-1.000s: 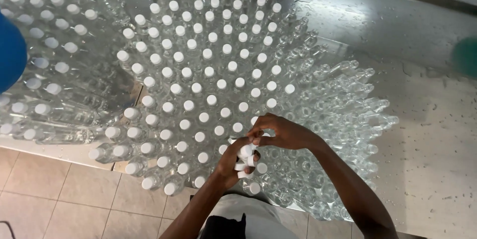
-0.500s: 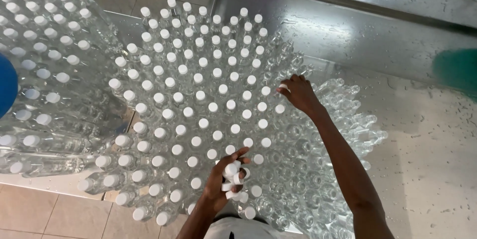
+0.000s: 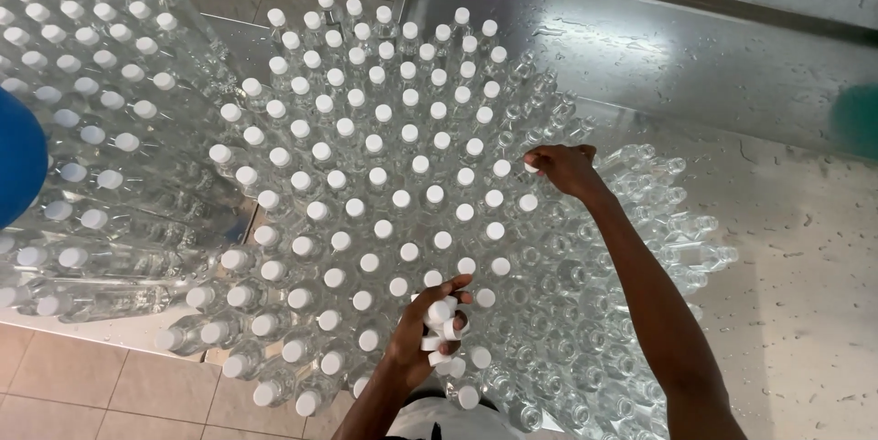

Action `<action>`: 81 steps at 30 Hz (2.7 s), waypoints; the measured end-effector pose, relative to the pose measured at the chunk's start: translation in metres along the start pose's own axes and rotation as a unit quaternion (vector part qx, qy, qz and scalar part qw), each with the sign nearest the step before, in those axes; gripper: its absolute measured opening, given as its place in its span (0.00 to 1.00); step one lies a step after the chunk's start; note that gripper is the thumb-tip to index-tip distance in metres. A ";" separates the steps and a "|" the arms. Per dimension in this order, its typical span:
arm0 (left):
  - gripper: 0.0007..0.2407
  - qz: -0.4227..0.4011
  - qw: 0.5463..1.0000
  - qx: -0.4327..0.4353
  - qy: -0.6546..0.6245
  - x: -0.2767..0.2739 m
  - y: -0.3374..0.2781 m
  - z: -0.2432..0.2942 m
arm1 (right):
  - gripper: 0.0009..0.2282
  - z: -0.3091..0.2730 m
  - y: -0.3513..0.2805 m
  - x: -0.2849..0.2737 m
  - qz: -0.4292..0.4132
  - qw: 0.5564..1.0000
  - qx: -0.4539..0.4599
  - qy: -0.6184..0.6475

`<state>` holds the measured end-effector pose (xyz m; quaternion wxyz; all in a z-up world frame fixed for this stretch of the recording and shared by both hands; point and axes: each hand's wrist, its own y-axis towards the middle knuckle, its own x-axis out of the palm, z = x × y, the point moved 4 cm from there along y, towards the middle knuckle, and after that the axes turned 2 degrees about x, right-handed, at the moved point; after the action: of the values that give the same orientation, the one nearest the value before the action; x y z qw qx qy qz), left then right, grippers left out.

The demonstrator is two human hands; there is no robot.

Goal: Placing plastic caps onto a large number of water bottles arranged on a table in a production facility.

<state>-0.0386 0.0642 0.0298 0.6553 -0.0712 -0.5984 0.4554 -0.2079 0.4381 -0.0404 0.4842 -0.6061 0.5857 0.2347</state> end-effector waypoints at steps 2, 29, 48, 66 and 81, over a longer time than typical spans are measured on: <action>0.20 0.002 1.000 0.000 -0.009 -0.002 0.002 0.002 | 0.19 -0.007 -0.001 -0.007 0.004 1.000 0.009 0.016; 0.18 -0.049 0.996 0.066 0.034 -0.002 -0.020 -0.019 | 0.15 -0.209 -0.247 0.014 -0.057 0.971 -0.221 0.069; 0.18 0.051 0.987 0.145 0.035 -0.022 -0.025 -0.008 | 0.25 -0.132 -0.125 -0.006 0.195 0.949 -0.233 0.082; 0.10 0.076 0.992 0.104 0.003 -0.022 -0.021 0.009 | 0.20 -0.037 0.071 -0.009 -0.050 0.996 -0.074 0.021; 0.10 -0.042 0.992 0.098 0.066 -0.018 0.007 -0.005 | 0.13 -0.021 0.089 -0.006 -0.005 0.983 -0.118 -0.137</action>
<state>-0.0353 0.0582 0.0112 0.7157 -0.0112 -0.5085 0.4786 -0.2985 0.4364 -0.0543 0.4859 -0.6239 0.4792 0.3809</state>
